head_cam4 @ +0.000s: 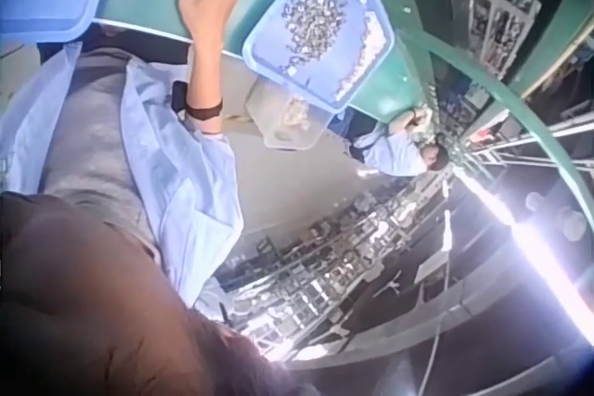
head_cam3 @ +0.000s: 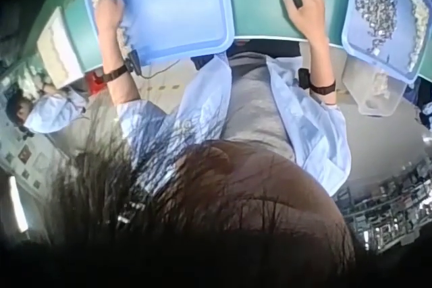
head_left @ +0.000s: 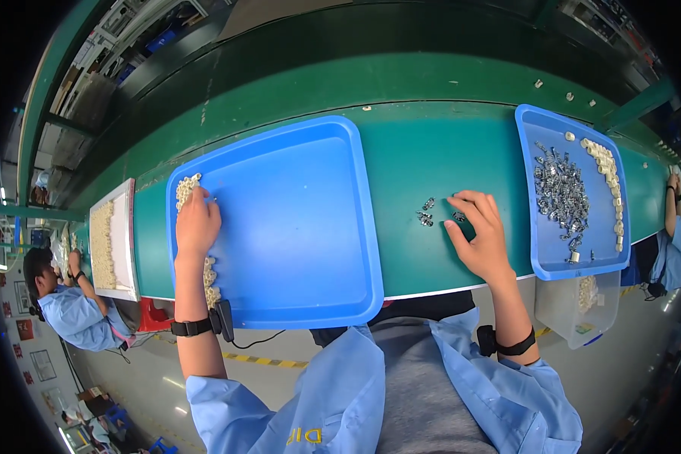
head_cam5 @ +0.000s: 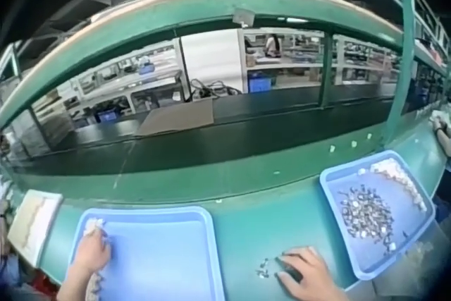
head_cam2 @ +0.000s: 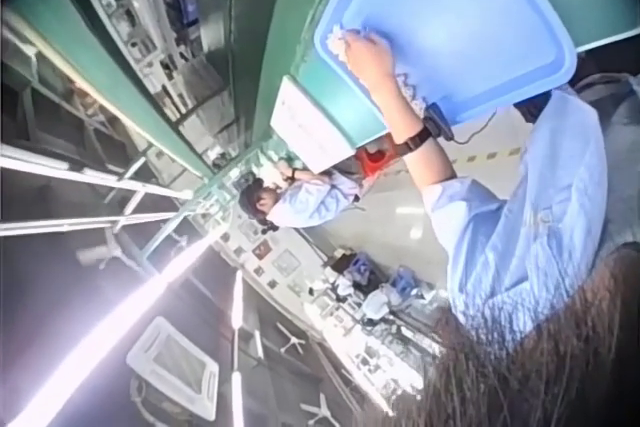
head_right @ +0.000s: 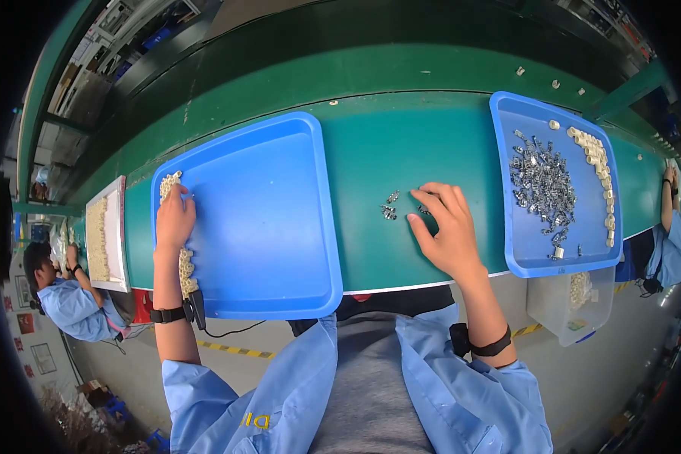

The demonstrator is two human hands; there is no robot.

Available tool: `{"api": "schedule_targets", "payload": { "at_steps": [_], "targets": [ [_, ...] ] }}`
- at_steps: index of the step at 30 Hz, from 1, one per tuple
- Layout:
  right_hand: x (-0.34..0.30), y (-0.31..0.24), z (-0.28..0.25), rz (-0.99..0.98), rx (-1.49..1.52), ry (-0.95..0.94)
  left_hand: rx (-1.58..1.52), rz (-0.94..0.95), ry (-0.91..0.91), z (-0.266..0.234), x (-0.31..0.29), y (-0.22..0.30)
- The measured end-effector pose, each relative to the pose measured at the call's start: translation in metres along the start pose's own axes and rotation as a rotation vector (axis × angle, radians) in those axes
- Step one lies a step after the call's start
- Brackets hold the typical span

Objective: The person picks up a white plastic component and a metal piece by hand, fits the metal piece into the component, and places the assembled unit onto a blue tray, repeating the process.

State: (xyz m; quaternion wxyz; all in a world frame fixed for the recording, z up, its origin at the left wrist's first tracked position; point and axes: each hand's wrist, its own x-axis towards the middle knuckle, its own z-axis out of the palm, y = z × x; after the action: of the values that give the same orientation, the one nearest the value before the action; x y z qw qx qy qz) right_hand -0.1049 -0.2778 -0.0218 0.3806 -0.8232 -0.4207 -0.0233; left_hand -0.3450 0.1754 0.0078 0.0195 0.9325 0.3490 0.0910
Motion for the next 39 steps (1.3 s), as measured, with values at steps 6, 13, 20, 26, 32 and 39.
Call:
{"api": "schedule_targets", "payload": {
  "at_steps": [6,13,20,26,32,39],
  "targets": [
    [0.003,0.004,-0.001,0.034,0.064,0.010,-0.084,0.102,-0.086,-0.001,0.011,-0.010],
    [0.004,0.004,-0.002,0.052,0.087,0.020,-0.136,0.099,-0.120,0.002,0.017,-0.019],
    [0.004,0.006,-0.001,0.035,0.108,0.033,-0.073,0.078,-0.086,0.001,0.008,-0.010],
    [0.004,0.006,-0.002,0.048,0.119,0.024,-0.158,0.141,-0.030,-0.002,-0.036,0.035],
    [0.005,0.004,-0.002,0.044,0.119,0.024,-0.242,0.151,0.060,-0.009,-0.041,0.055],
    [0.006,-0.009,-0.005,-0.012,-0.075,0.087,0.114,0.093,0.266,-0.006,0.014,-0.033]
  ]
}}
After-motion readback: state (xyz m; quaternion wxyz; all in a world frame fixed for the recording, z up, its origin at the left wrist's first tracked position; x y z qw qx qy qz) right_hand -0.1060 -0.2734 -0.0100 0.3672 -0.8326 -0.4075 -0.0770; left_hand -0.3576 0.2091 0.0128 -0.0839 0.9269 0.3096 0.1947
